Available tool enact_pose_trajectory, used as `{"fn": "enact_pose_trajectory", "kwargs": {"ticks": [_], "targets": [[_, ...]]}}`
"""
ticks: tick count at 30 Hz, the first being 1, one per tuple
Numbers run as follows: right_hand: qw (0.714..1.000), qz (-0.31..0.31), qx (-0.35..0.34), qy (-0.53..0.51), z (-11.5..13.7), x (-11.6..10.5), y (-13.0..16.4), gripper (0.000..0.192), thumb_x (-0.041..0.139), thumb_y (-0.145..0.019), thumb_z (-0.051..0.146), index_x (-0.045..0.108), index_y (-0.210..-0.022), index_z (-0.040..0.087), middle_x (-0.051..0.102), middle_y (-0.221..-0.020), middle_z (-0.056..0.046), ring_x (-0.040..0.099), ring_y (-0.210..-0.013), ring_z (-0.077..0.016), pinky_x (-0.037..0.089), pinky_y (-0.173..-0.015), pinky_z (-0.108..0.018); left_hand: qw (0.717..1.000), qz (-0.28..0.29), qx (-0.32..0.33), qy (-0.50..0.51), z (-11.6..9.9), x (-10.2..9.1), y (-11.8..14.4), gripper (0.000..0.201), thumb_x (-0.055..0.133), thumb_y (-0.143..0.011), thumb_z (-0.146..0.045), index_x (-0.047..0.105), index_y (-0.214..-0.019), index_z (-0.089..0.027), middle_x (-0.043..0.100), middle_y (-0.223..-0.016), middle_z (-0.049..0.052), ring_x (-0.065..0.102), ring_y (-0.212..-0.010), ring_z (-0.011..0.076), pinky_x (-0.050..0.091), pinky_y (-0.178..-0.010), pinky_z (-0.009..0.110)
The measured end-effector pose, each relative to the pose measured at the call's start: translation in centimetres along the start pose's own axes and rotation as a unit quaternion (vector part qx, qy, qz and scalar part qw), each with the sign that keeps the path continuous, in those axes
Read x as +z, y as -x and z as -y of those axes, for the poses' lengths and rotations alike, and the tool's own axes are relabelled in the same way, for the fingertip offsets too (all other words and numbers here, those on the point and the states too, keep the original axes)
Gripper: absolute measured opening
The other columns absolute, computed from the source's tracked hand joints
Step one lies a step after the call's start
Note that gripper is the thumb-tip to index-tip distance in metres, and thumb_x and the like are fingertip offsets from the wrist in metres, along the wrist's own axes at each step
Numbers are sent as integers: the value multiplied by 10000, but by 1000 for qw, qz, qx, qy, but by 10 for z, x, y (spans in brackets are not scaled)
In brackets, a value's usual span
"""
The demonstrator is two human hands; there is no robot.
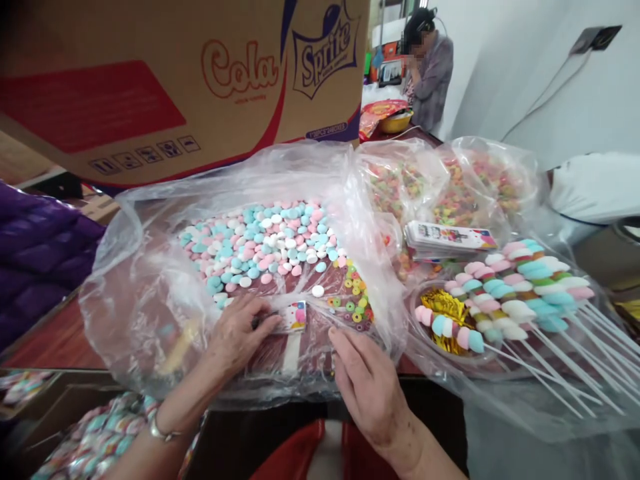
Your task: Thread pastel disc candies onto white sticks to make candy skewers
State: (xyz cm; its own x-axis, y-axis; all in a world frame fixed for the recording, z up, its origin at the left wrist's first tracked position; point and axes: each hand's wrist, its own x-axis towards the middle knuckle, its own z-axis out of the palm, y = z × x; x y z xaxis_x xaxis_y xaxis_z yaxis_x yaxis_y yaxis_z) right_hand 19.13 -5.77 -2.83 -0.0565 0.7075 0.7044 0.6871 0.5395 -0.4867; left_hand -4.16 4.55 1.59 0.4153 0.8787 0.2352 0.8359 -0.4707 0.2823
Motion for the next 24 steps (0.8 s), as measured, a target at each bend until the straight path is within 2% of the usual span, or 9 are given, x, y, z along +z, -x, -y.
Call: {"fn": "enact_pose_trajectory", "kwargs": {"ticks": [5, 10, 14, 18, 21, 24], "targets": [[1000, 7, 20, 12, -7, 6, 0, 439, 502, -911, 99, 551, -1340, 176, 689, -1125, -133, 670, -1048, -232, 588, -896, -367, 997, 25, -23, -66, -2, 19, -4, 171, 645, -867, -341, 616, -775, -199, 636, -852, 52, 552, -841, 261, 394, -759, 383], [999, 17, 32, 12, -9, 9, 0, 398, 501, -920, 114, 560, -1311, 161, 686, -1122, -134, 672, -1034, -228, 585, -888, -363, 996, 48, -10, -79, -2, 16, -4, 175, 578, -921, -274, 622, -767, -203, 645, -877, 53, 542, -854, 264, 362, -764, 396], [999, 11, 45, 5, -9, 8, 0, 391, 497, -918, 107, 566, -1297, 170, 690, -1104, -124, 673, -1025, -222, 583, -885, -354, 996, 29, 23, -85, -9, 16, 5, 207, 588, -922, -328, 620, -770, -189, 628, -832, 62, 546, -842, 274, 375, -762, 408], [999, 16, 49, 7, -9, 8, 0, 388, 490, -920, 106, 553, -1298, 167, 687, -1103, -123, 669, -1021, -216, 579, -886, -348, 996, 3, 63, -69, -17, 24, 12, 138, 543, -942, -247, 640, -891, -164, 617, -843, 77, 565, -817, 260, 424, -751, 381], [998, 28, 46, 15, -11, 8, 1, 379, 493, -921, 102, 545, -1293, 152, 680, -1114, -128, 658, -1035, -214, 566, -902, -347, 998, 20, 15, -55, -19, 25, 9, 144, 532, -947, -253, 612, -962, -135, 613, -870, 90, 586, -817, 253, 463, -760, 366], [998, 32, 46, 14, -11, 9, 2, 367, 492, -925, 99, 539, -1286, 138, 674, -1111, -132, 646, -1040, -209, 555, -910, -343, 996, 42, -39, -69, -17, 22, 3, 197, 531, -951, -329, 593, -916, -145, 601, -857, 88, 585, -817, 264, 474, -757, 380]]}}
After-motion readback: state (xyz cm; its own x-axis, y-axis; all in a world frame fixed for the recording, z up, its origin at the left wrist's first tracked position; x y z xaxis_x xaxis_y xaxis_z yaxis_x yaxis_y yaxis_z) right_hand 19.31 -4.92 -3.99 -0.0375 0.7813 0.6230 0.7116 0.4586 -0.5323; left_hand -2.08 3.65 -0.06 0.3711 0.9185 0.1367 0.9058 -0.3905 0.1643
